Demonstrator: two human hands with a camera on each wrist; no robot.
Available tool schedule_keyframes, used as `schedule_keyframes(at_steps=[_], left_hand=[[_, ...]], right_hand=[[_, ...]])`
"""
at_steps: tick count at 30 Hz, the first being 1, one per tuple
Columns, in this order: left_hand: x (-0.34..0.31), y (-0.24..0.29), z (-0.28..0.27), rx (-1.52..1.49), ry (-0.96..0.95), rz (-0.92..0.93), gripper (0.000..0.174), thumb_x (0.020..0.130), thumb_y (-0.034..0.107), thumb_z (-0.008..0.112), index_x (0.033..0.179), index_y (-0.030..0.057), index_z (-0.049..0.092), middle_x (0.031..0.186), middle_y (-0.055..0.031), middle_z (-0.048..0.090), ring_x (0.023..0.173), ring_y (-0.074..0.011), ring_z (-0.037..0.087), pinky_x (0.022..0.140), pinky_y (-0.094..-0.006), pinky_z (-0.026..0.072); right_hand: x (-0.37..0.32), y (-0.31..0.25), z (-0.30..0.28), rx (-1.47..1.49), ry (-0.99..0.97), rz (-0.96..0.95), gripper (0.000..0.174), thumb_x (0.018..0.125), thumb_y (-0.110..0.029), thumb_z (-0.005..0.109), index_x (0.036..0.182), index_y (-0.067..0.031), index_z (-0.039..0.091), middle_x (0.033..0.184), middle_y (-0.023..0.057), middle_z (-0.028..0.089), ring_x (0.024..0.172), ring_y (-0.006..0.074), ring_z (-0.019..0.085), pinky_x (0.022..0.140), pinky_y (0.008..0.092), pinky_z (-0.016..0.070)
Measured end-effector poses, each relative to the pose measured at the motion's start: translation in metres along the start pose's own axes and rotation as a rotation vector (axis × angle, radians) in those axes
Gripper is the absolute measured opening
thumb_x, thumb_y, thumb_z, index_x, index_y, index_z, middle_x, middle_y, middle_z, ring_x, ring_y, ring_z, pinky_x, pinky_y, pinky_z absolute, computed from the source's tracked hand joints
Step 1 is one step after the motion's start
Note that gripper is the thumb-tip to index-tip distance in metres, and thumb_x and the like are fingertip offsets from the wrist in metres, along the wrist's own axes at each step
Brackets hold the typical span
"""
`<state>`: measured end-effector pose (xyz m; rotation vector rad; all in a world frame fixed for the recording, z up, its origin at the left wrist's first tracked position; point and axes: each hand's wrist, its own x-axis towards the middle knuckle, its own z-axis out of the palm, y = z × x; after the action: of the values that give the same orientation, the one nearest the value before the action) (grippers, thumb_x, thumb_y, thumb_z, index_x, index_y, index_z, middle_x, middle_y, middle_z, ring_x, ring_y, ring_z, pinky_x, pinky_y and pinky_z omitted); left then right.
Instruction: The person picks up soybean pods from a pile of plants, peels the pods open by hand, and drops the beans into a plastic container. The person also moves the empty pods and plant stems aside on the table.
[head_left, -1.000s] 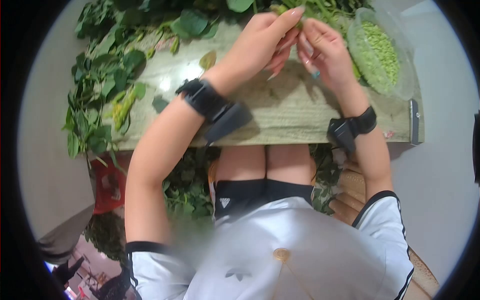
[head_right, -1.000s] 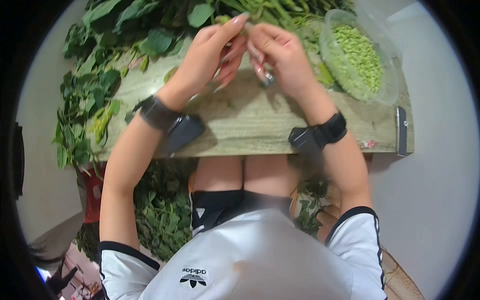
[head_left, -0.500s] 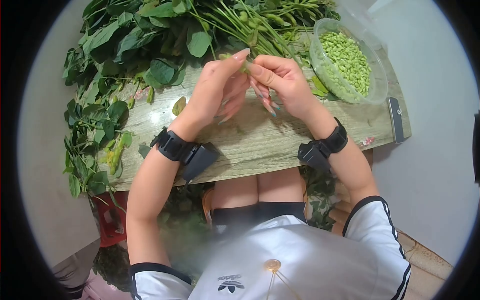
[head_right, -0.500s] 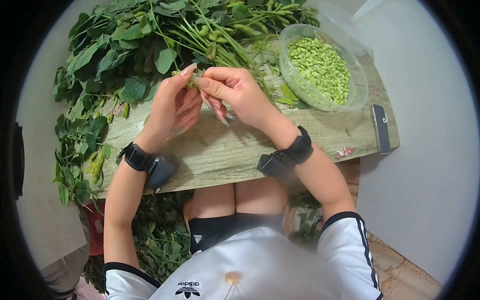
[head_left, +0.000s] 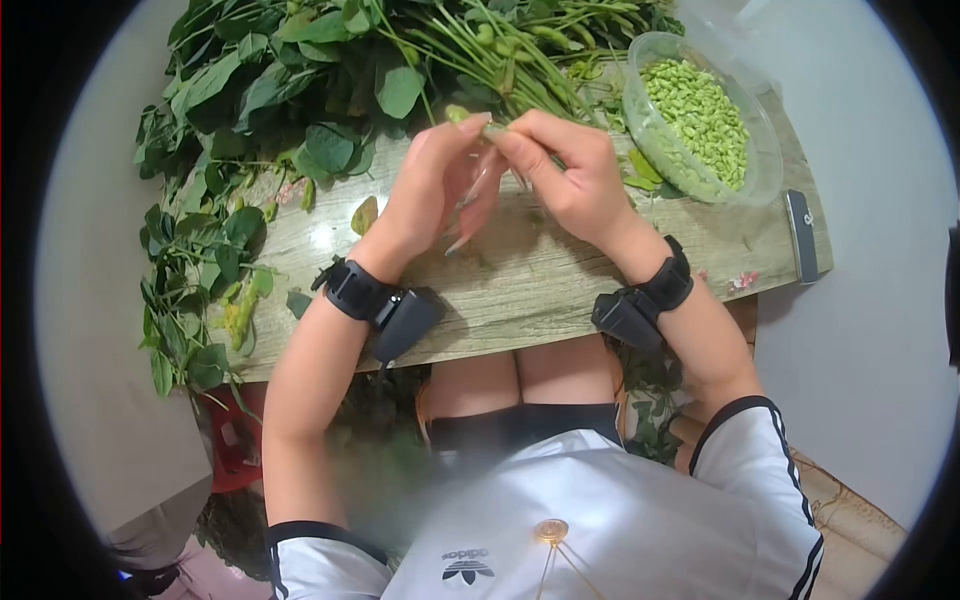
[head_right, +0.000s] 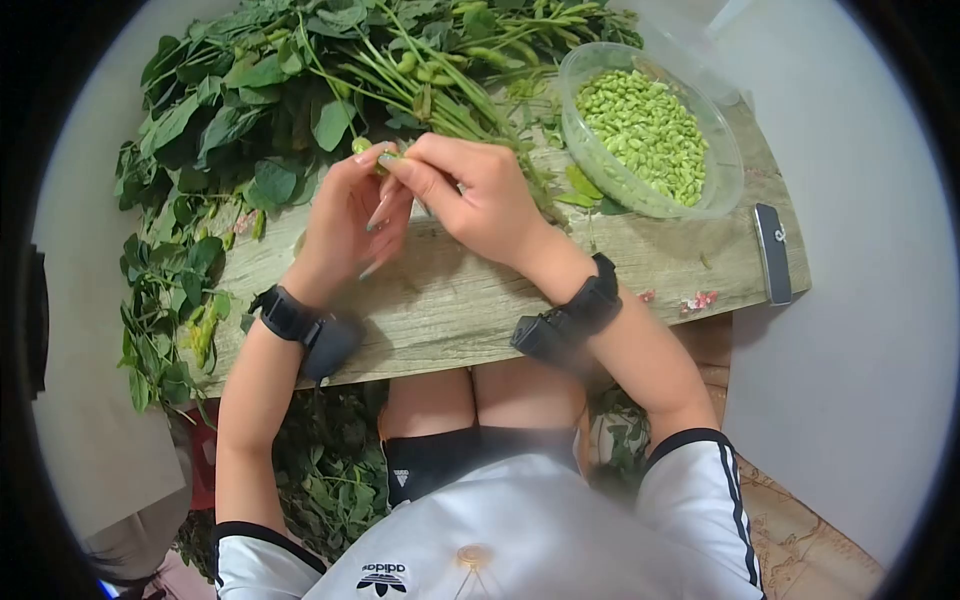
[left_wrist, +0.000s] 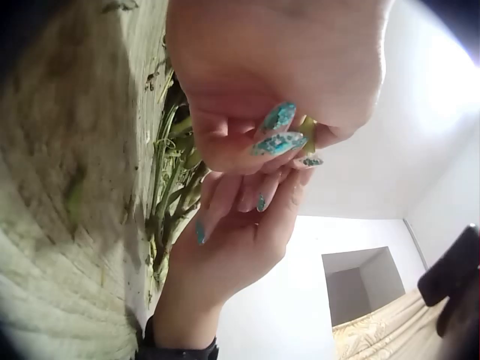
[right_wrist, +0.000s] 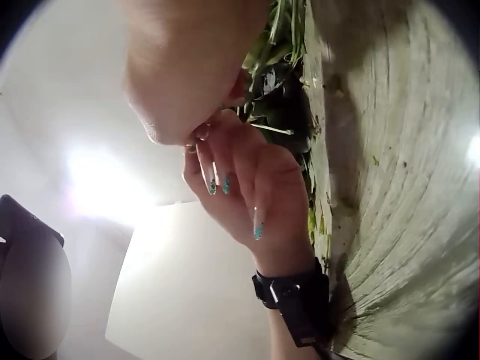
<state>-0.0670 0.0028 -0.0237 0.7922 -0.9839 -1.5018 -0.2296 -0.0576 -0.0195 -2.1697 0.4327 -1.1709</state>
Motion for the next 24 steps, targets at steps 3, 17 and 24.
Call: schedule_keyframes(at_steps=[3, 17, 24], left_hand=[[-0.003, 0.006, 0.002, 0.072, -0.008, 0.01, 0.04, 0.099, 0.04, 0.038, 0.076, 0.0082, 0.043, 0.057, -0.0002, 0.038, 0.037, -0.0103, 0.036, 0.03, -0.024, 0.0304], [-0.001, 0.0, -0.003, 0.16, -0.02, 0.136, 0.031, 0.102, 0.025, 0.044, 0.077, 0.0064, 0.045, 0.054, 0.0017, 0.043, 0.037, -0.0061, 0.037, 0.036, -0.0208, 0.0258], [-0.001, -0.001, -0.005, 0.229, -0.046, 0.232, 0.029, 0.101, 0.024, 0.045, 0.079, 0.0042, 0.048, 0.056, 0.0, 0.047, 0.037, -0.0063, 0.038, 0.037, -0.0211, 0.0264]], right_hand=[[0.001, -0.001, 0.001, 0.28, -0.039, 0.155, 0.015, 0.096, -0.015, 0.059, 0.091, -0.0015, 0.065, 0.064, 0.0036, 0.057, 0.053, 0.0097, 0.052, 0.049, 0.0263, 0.0397], [-0.003, -0.005, 0.012, 0.564, 0.028, 0.393, 0.037, 0.103, -0.031, 0.049, 0.076, -0.0054, 0.052, 0.06, -0.003, 0.045, 0.048, 0.0031, 0.043, 0.043, 0.0205, 0.0361], [-0.004, -0.009, 0.008, 0.512, 0.004, 0.388, 0.032, 0.103, -0.027, 0.05, 0.082, -0.0039, 0.057, 0.06, -0.0016, 0.048, 0.054, 0.0034, 0.048, 0.045, 0.0221, 0.0367]])
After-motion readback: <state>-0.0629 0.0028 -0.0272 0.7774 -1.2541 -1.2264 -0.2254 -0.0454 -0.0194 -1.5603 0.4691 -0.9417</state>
